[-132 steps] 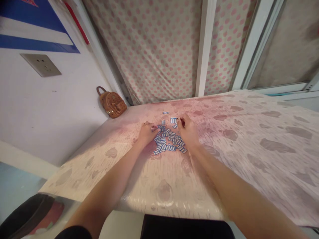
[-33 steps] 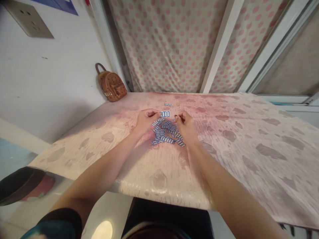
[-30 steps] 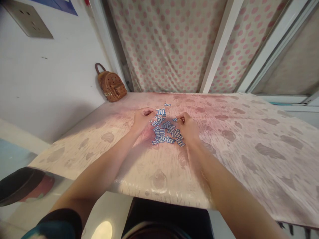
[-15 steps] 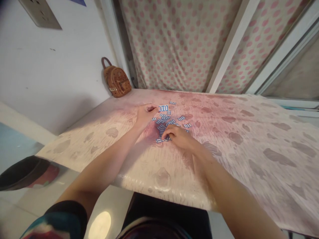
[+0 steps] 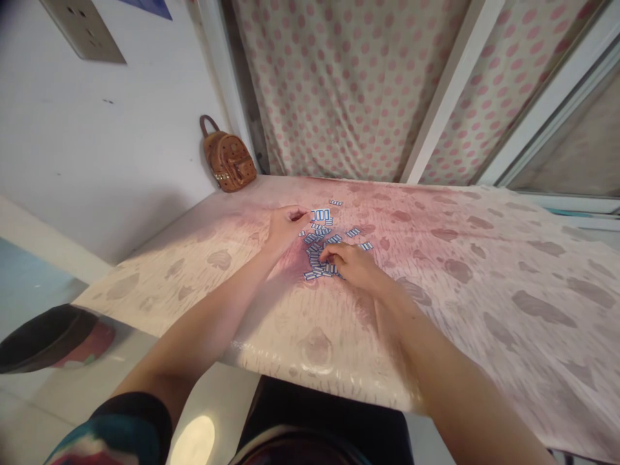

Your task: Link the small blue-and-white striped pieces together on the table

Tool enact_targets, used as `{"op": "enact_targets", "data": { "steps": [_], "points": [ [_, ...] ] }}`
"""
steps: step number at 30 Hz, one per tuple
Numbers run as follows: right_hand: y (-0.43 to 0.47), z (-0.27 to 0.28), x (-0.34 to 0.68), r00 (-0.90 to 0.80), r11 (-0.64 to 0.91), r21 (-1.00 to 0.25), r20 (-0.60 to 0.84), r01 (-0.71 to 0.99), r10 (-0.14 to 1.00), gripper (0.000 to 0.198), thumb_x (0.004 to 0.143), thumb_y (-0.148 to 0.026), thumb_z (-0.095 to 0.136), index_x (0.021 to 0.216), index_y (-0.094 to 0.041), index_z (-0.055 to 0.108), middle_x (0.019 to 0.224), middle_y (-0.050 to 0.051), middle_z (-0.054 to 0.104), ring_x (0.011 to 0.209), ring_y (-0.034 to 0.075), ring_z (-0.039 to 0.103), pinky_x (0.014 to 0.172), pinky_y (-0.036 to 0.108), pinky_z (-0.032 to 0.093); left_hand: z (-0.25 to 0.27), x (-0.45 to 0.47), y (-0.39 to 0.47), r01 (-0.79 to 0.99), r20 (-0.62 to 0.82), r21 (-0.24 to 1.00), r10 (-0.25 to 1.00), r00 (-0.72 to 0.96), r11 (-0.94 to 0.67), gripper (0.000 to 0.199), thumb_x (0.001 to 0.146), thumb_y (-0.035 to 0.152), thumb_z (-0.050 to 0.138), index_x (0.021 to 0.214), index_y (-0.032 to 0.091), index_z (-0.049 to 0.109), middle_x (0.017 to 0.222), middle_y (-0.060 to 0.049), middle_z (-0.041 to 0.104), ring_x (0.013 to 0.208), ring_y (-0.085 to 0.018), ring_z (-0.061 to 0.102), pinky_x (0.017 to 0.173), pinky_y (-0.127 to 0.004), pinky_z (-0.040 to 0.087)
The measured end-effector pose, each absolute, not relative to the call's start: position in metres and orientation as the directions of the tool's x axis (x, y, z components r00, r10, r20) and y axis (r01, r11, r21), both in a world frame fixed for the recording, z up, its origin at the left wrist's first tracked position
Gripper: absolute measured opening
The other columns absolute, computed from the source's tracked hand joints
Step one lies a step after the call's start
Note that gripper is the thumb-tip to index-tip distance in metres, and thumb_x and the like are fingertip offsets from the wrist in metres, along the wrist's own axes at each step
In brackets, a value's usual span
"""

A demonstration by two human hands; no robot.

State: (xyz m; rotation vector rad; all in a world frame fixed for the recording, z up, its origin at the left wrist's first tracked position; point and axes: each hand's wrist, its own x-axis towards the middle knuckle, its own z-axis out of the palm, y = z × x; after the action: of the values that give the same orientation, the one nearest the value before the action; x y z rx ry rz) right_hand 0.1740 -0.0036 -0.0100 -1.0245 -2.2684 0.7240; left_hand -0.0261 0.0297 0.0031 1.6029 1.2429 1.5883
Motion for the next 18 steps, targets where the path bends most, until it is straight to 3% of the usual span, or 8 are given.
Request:
{"op": "enact_targets", "data": {
  "steps": [4, 9, 14, 18],
  "points": [
    [-0.001, -0.012, 0.177, -0.596, 0.552, -0.676, 0.202, 0.489, 0.777, 0.034, 0.079, -0.006, 0.04, 0.076, -0.023, 0.069, 0.084, -0.001, 0.074, 0.08, 0.02, 0.069, 0.075, 0.032, 0.05, 0.001, -0.024, 0.031, 0.251, 0.469, 0.867, 0.875, -0.12, -0.43, 0.011, 0.08, 0.016, 0.065, 0.072, 0.015, 0.073, 0.073, -0.003, 0.073, 0.068, -0.015, 0.065, 0.064, -0.024, 0.046],
    [0.006, -0.023, 0.178, -0.41, 0.556, -0.539, 0.375, 0.633, 0.831, 0.019, 0.086, -0.016, 0.05, 0.093, -0.021, 0.067, 0.09, 0.004, 0.071, 0.084, 0.023, 0.065, 0.076, 0.034, 0.047, 0.0, -0.024, 0.034, 0.256, 0.458, 0.871, 0.882, -0.115, -0.419, 0.012, 0.082, 0.017, 0.064, 0.075, 0.015, 0.073, 0.075, -0.002, 0.074, 0.07, -0.015, 0.067, 0.064, -0.023, 0.048],
    [0.008, -0.034, 0.171, -0.508, 0.611, -0.331, 0.351, 0.719, 0.787, 0.016, 0.089, -0.03, 0.066, 0.101, -0.019, 0.069, 0.103, 0.01, 0.065, 0.098, 0.029, 0.06, 0.085, 0.039, 0.045, 0.001, -0.022, 0.032, 0.268, 0.446, 0.874, 0.887, -0.116, -0.405, 0.012, 0.083, 0.016, 0.064, 0.077, 0.015, 0.074, 0.075, -0.002, 0.074, 0.07, -0.015, 0.067, 0.065, -0.022, 0.048],
    [0.008, -0.035, 0.167, -0.524, 0.633, -0.319, 0.367, 0.705, 0.768, 0.009, 0.088, -0.027, 0.066, 0.093, -0.019, 0.064, 0.1, 0.009, 0.062, 0.094, 0.027, 0.059, 0.081, 0.038, 0.044, 0.004, -0.021, 0.029, 0.27, 0.443, 0.876, 0.887, -0.127, -0.399, 0.012, 0.082, 0.014, 0.064, 0.076, 0.014, 0.074, 0.075, -0.002, 0.074, 0.069, -0.014, 0.066, 0.063, -0.022, 0.047]
  ]
}}
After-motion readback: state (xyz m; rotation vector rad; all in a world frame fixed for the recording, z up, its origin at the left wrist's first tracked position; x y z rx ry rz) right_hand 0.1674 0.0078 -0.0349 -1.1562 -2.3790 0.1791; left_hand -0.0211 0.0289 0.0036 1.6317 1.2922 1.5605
